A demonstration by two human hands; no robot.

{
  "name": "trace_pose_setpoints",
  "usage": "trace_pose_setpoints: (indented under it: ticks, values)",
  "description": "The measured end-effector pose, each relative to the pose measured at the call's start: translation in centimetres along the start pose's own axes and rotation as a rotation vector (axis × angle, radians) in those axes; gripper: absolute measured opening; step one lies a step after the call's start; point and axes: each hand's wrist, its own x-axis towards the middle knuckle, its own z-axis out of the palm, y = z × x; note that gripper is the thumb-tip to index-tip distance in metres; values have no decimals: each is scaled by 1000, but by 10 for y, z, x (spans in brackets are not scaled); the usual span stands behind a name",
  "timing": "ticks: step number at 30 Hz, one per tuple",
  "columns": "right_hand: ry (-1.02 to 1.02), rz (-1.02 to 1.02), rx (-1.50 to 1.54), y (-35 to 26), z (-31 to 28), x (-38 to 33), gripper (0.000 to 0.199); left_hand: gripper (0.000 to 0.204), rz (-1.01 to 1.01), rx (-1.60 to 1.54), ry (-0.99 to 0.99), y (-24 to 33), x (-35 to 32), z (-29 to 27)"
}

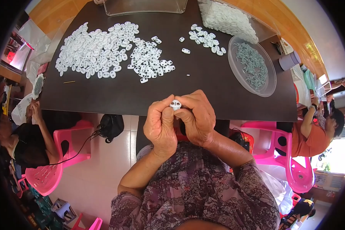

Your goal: Assembling small white plastic components by inserting grey pieces at a workshop table.

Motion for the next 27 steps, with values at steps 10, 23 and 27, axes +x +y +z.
trace_pose_setpoints:
  ticks: [10,23,27]
  values:
    - [38,-39,-18,0,3,-2,26,22,17,1,5,0,-4,3]
    - [38,-173,-101,1,1,3,28,19,274,211,10,-3,1,8]
    - [50,-202,-98,4,3,3,28,15,326,279,4,-3,6,7]
